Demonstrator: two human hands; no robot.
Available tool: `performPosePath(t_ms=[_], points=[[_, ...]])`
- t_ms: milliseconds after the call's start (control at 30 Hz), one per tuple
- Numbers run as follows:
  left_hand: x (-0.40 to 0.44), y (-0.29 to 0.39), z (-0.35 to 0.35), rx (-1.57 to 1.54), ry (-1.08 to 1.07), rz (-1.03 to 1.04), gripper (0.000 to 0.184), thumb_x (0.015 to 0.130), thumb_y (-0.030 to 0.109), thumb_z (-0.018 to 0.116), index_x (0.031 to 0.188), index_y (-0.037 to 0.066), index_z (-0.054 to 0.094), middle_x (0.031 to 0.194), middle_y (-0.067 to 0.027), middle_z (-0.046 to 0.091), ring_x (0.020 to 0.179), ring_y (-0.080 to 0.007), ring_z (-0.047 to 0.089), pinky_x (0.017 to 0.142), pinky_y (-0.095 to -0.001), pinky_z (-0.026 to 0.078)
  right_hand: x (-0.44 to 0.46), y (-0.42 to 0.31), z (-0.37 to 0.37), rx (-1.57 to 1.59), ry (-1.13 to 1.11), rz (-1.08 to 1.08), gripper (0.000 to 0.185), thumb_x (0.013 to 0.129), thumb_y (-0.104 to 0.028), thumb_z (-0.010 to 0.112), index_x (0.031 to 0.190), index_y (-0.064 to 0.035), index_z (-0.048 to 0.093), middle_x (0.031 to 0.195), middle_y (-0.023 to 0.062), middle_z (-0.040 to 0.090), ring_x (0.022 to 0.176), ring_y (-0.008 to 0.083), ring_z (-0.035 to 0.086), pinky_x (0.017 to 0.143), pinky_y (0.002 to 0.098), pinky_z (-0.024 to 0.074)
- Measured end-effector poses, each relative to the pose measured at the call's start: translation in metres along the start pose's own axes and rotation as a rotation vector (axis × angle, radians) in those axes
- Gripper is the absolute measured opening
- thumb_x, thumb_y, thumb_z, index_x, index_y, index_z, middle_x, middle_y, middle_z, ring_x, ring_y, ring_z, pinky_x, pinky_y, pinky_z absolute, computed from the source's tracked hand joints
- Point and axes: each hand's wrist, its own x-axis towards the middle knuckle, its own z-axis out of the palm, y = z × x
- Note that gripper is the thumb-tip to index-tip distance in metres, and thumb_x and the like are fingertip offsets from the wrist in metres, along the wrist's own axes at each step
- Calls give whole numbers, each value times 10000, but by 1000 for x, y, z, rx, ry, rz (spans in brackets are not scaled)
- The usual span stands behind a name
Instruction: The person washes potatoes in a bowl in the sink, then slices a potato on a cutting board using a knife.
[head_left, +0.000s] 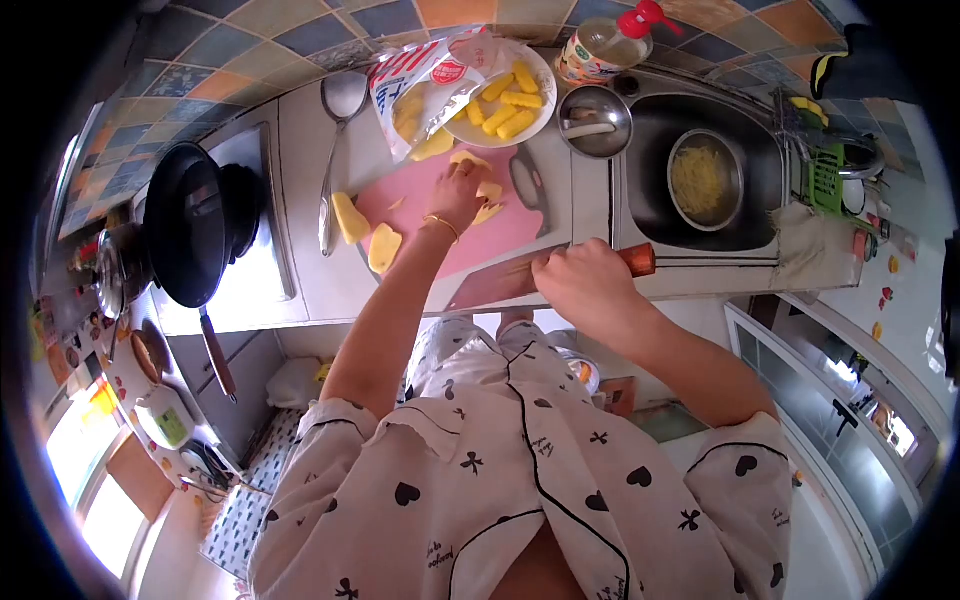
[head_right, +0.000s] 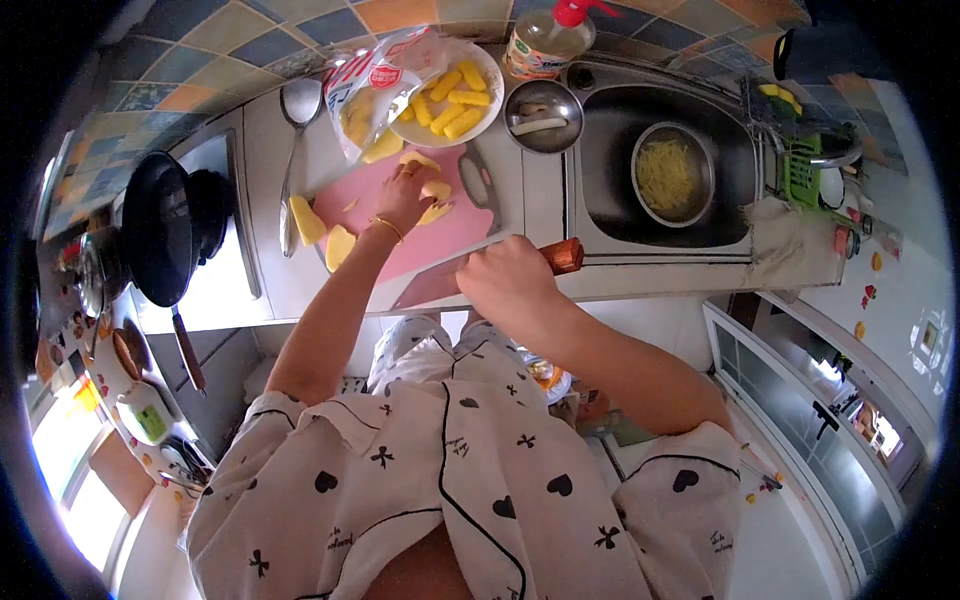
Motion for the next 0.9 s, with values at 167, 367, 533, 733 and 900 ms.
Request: performPosePath(t_ms=[167,367,533,733,900], points=[[-10,10,14,-96,-165,-42,363,751,109,700,1101,129,607,1172,-92,557,1051,-316,593,856,-414,507,4,2,0,16,-30,46,33,685,-131,676,656,-116,682,621,32,663,640,183,681,559,308,483],[5,-11,6,163,115,100,348,801,102,629,1140,180,613,1251,0,533,1157,-227,516,940,-392,436,0,7,28,90,-76,121,44,726,-130,651,721,-111,691,666,49,680,676,199,694,600,329,502],[18,-15,-16,273,35,7,419,734,217,738,1137,186,627,1197,-25,563,1149,-239,501,960,-381,410,-6,11,57,227,-137,242,90,786,-157,624,806,-106,695,726,75,695,706,237,696,665,386,526],[1,-28,-34,-143,65,-226,219,780,138,721,992,92,692,1038,-82,616,968,-271,588,859,-385,489,1,41,107,576,-149,292,243,790,-210,621,1008,-150,710,822,105,698,791,296,671,754,413,528],[-58,-18,-81,-422,458,-338,194,813,56,683,1007,55,696,943,-104,615,789,-242,629,744,-335,529,19,63,119,699,-197,323,296,761,-255,652,1028,-143,712,902,112,705,830,309,673,783,409,529]])
